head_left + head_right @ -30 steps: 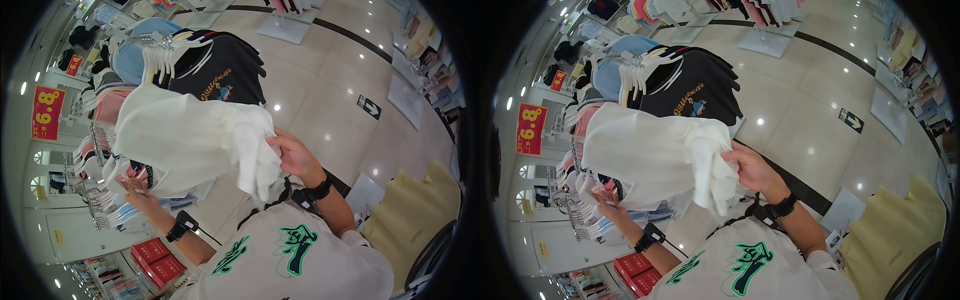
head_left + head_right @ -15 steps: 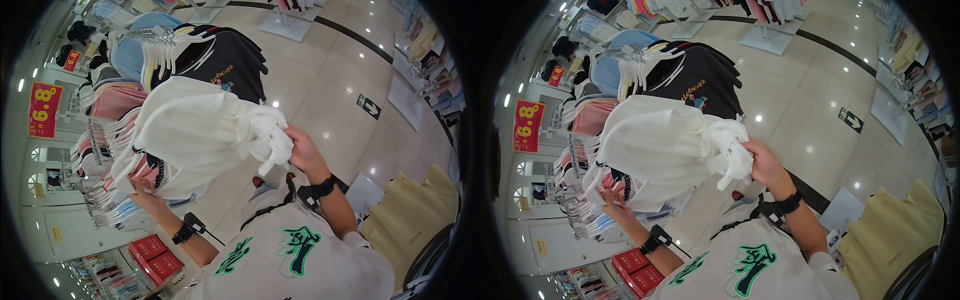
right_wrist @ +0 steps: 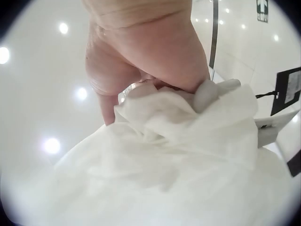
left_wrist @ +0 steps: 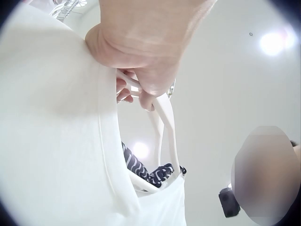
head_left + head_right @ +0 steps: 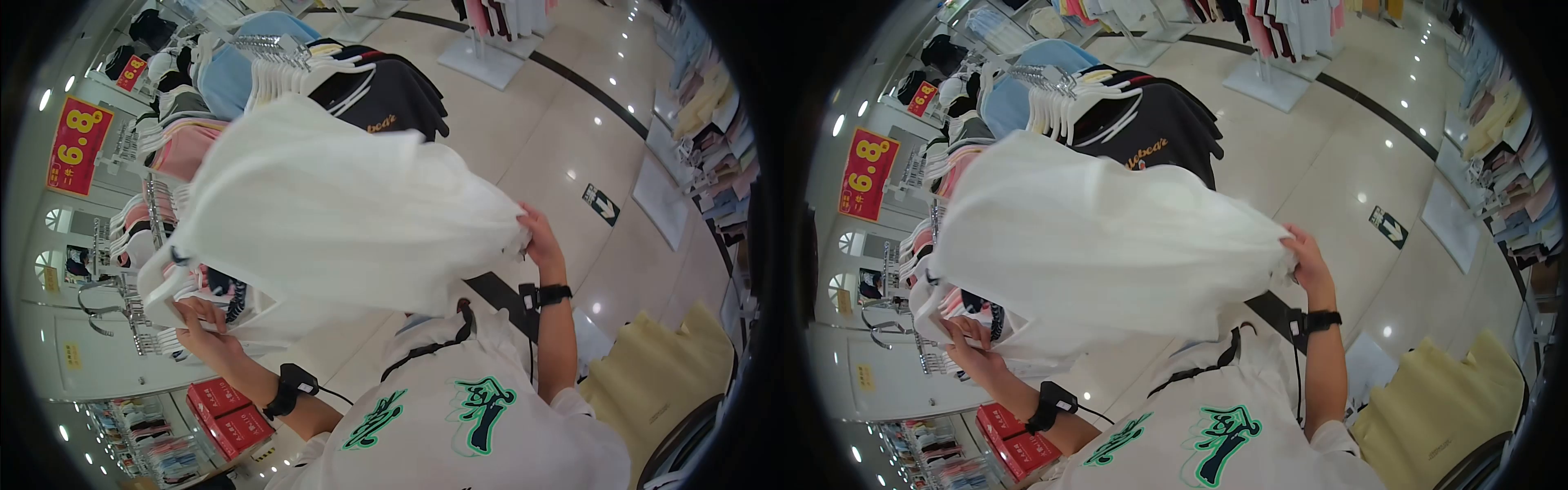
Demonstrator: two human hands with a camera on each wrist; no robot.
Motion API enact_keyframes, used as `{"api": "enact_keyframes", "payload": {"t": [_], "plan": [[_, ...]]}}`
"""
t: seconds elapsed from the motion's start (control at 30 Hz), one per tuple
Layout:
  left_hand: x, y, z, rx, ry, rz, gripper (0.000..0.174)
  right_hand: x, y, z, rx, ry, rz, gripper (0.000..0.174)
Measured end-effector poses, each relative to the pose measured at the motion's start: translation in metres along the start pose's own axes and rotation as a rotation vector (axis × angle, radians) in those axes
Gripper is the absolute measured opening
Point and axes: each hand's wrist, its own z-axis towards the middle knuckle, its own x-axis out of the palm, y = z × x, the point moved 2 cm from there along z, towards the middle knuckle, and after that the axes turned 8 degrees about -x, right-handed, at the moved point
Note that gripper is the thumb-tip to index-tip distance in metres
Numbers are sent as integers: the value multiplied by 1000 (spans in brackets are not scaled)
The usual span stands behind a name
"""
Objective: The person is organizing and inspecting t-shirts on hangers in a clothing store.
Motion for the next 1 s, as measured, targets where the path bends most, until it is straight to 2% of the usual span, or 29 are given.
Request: {"api": "enact_keyframes", "payload": {"t": [0.07,0.17,0.23,0.33,0.5,0.67,0.8,0.9,1.0], "plan": [[5,0,-3,6,20,-19,30,-11,-8,-1,-8,-33,-87,44],[18,5,-17,22,-26,13,26,-4,-25,-22,89,-75,-94,44],[25,17,-25,-41,111,8,11,0,-33,-34,149,-78,-105,44],[40,36,-36,-77,91,95,13,7,-35,-41,136,-31,-86,43],[66,40,-43,-129,151,109,9,16,-23,-39,137,-78,-168,40],[85,48,-42,-123,209,166,7,7,-17,-33,104,-216,-110,41],[100,72,-27,-163,252,149,6,-12,-35,-35,59,-291,-23,39],[140,91,-23,-231,235,198,12,-19,-36,-39,74,-381,-52,38],[183,126,-17,-251,306,154,10,-34,-12,-36,117,-401,-122,39]]}}
